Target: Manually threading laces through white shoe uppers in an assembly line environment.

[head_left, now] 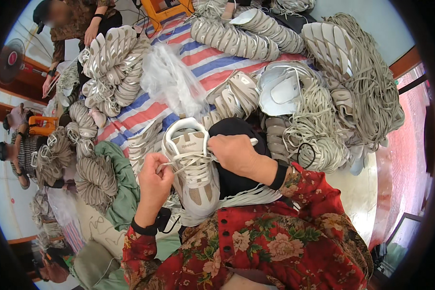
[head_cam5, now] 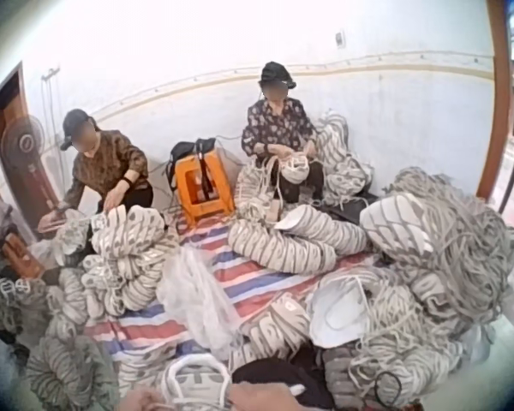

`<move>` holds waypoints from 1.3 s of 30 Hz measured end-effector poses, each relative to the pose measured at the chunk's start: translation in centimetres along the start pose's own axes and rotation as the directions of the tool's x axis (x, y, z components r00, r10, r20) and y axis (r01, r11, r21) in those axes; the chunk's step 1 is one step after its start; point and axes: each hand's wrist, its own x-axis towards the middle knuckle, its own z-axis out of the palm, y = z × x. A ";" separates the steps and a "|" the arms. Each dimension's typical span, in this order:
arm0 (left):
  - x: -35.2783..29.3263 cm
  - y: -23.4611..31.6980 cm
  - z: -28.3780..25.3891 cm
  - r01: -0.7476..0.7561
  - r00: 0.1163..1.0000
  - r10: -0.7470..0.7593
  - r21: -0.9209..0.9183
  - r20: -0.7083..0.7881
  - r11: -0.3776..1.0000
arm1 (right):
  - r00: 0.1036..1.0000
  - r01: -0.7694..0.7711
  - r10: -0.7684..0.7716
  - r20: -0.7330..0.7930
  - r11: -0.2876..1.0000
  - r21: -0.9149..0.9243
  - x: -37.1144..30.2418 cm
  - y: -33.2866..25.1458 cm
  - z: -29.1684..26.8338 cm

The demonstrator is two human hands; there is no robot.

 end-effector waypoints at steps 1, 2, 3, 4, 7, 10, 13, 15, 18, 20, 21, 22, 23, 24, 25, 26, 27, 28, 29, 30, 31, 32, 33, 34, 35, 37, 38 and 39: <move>0.0 -0.1 -0.2 0.000 1.000 0.000 -0.001 0.000 1.000 | 0.997 0.067 -0.062 0.040 0.990 -0.126 -0.1 -0.1 0.2; 0.0 -0.1 -0.3 -0.016 1.000 0.016 -0.009 -0.003 1.000 | 0.997 0.066 -0.062 0.040 0.990 -0.127 0.1 0.0 0.3; 0.1 -0.1 -0.4 -0.033 0.999 0.032 -0.018 -0.005 0.999 | 0.996 0.082 -0.082 0.030 0.997 -0.015 0.5 0.2 0.2; 0.1 -0.2 -0.5 -0.035 0.999 0.035 -0.019 -0.004 0.999 | 0.995 0.098 -0.100 0.017 0.990 0.097 0.8 0.5 0.0; -0.1 -0.4 -1.0 -0.030 0.997 0.036 -0.081 0.075 0.996 | 0.978 0.158 -0.165 0.126 0.986 0.060 1.2 1.4 -0.9; 0.8 -0.3 -2.3 0.179 0.983 -0.154 -0.334 0.099 0.925 | 0.949 0.285 -0.277 0.149 0.958 -0.034 2.5 1.6 -1.6; 2.3 -1.6 -5.1 0.143 0.978 -0.204 -0.615 -0.031 0.775 | 0.907 0.403 -0.383 0.176 0.910 -0.100 4.1 1.6 -2.4; 2.8 -1.4 -6.3 0.063 0.978 -0.173 -0.627 -0.117 0.776 | 0.869 0.482 -0.458 0.190 0.870 -0.106 5.0 2.2 -2.5; 3.8 -1.0 -6.4 -0.115 0.953 -0.092 -0.628 -0.288 0.769 | 0.867 0.371 -0.375 0.327 0.925 0.080 5.3 2.1 -2.5; 4.3 0.0 -4.9 -0.162 0.922 -0.023 -0.439 -0.387 0.884 | 0.841 0.235 -0.263 0.474 0.965 0.119 6.4 2.0 -2.4; 4.2 -0.8 -4.3 -0.131 0.964 0.014 -0.426 -0.267 0.895 | 0.777 0.087 -0.155 0.611 0.986 0.140 6.7 2.0 -2.3; 3.8 -1.1 -3.3 -0.134 0.962 0.014 -0.428 -0.273 0.894 | 0.774 0.091 -0.157 0.613 0.986 0.138 6.8 1.9 -2.0; 3.4 -1.1 -2.0 -0.053 0.987 -0.015 -0.412 -0.160 0.910 | 0.792 0.051 -0.106 0.601 0.993 0.109 6.8 1.8 -1.5; 3.0 -1.1 -0.9 0.030 0.998 -0.051 -0.390 -0.044 0.920 | 0.806 0.005 -0.050 0.590 0.997 0.077 6.8 1.4 -1.5; 2.5 -1.1 -0.6 0.031 0.998 -0.053 -0.394 -0.045 0.918 | 0.803 0.006 -0.049 0.594 0.997 0.074 6.5 0.8 -1.4; 1.9 -1.0 -0.4 0.014 0.998 -0.036 -0.369 -0.052 0.929 | 0.837 0.028 -0.004 0.547 0.999 -0.037 6.1 0.0 -1.4; 1.4 -0.9 -0.3 -0.005 0.998 -0.016 -0.342 -0.060 0.940 | 0.870 0.046 0.033 0.491 0.988 -0.149 5.9 -0.6 -1.5; 1.0 -1.0 0.0 -0.005 0.998 -0.018 -0.345 -0.064 0.938 | 0.869 0.050 0.031 0.494 0.987 -0.151 5.9 -0.5 -1.2; 0.7 -1.2 0.4 0.012 0.998 -0.035 -0.342 -0.062 0.940 | 0.894 0.038 0.036 0.446 0.987 -0.157 5.8 -0.2 -0.8; 0.6 -1.4 0.7 0.029 0.997 -0.052 -0.338 -0.060 0.941 | 0.917 0.026 0.041 0.396 0.986 -0.162 5.9 0.3 -0.2; 0.7 -2.0 0.7 -0.026 0.995 -0.010 -0.371 -0.095 0.928 | 0.916 0.040 0.030 0.400 0.986 -0.164 6.5 0.9 0.4; 0.9 -1.8 1.0 -0.023 0.996 -0.009 -0.376 -0.085 0.926 | 0.973 -0.064 0.055 0.222 0.997 0.033 7.2 2.3 1.1; 0.9 -1.2 1.0 0.017 0.998 -0.038 -0.373 -0.049 0.928 | 0.993 -0.121 0.114 0.044 0.962 0.244 8.1 3.2 1.0; 0.8 -1.0 0.8 0.057 0.997 -0.071 -0.367 -0.024 0.929 | 0.972 -0.187 0.223 -0.071 0.923 0.337 9.9 3.4 -0.7; 0.6 -1.2 0.3 0.055 0.996 -0.077 -0.362 -0.046 0.931 | 0.931 -0.225 0.326 -0.166 0.869 0.442 12.5 3.2 -2.7; 0.4 -1.6 0.3 0.096 0.995 -0.094 -0.271 0.023 0.958 | 0.850 -0.199 0.387 -0.357 0.865 0.461 14.8 4.4 -6.5; 0.3 -2.0 0.1 0.097 0.995 -0.094 -0.273 0.021 0.957 | 0.851 -0.199 0.385 -0.356 0.865 0.460 14.5 4.9 -6.2; 0.5 -2.3 -0.1 0.081 0.996 -0.073 -0.239 0.044 0.968 | 0.893 -0.136 0.206 -0.400 0.971 0.196 14.2 5.8 -5.6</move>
